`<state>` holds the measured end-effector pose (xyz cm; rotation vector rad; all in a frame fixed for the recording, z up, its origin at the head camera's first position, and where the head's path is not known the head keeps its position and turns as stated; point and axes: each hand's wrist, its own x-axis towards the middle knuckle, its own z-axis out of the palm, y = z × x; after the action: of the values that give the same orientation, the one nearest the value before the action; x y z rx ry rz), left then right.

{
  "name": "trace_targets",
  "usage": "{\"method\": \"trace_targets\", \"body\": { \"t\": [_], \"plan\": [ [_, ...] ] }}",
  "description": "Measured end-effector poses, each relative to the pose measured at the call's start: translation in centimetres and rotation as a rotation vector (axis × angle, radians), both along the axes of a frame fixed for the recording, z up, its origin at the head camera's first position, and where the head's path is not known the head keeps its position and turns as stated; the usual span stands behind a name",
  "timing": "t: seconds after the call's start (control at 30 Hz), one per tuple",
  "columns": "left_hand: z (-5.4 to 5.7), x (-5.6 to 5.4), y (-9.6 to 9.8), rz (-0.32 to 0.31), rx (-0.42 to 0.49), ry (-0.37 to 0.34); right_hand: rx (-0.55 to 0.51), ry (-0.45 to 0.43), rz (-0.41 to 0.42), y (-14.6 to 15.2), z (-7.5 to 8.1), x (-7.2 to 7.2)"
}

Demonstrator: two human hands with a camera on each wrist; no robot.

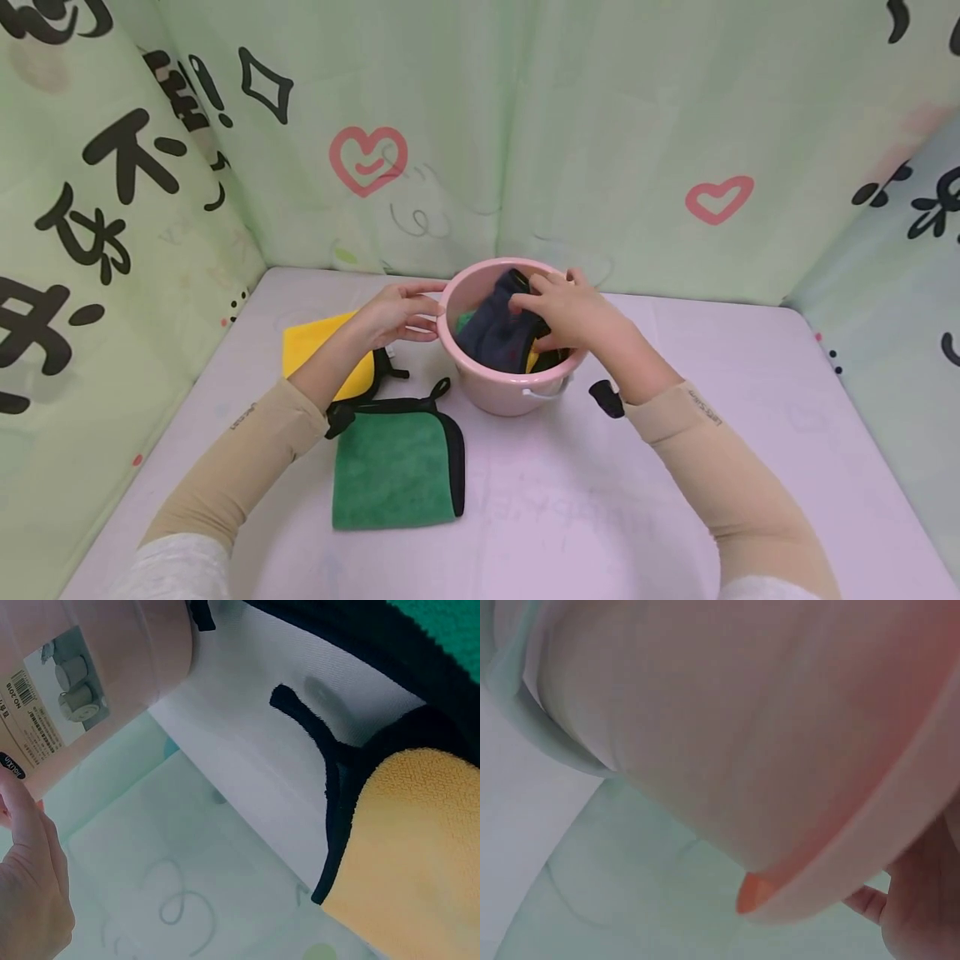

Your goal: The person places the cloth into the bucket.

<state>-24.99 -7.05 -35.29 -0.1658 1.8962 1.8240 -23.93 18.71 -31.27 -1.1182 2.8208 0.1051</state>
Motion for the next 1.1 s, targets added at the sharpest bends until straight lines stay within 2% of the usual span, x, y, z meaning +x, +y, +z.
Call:
{"method": "trace_targets", "body": {
  "t": [0.23, 0.4, 0.57, 0.83, 0.93, 1.1],
  "plan": [
    [0.0, 0.0, 0.0, -0.008, 0.002, -0.003, -0.114, 0.107, -0.048, 0.5, 1.7, 1.0],
    [0.0, -0.1, 0.1, -0.007, -0.004, -0.006, -0.198, 0.16, -0.039, 0.2, 1.8, 2.6],
    [0.0, -0.2, 0.1, -0.011, -0.008, -0.011, -0.297, 0.197, 0.017, -0.3, 0.7, 4.2],
    [0.1, -0.3, 0.0, -0.023, -0.014, -0.015, -0.438, 0.303, 0.218, -2.3, -2.2, 6.3],
    [0.1, -0.3, -0.1, -0.038, -0.015, -0.007, -0.468, 0.337, 0.269, -3.3, -3.2, 7.0],
    [0.2, -0.2, -0.2, -0.051, -0.009, 0.006, -0.462, 0.33, 0.32, -5.0, -4.7, 8.2]
  ]
}}
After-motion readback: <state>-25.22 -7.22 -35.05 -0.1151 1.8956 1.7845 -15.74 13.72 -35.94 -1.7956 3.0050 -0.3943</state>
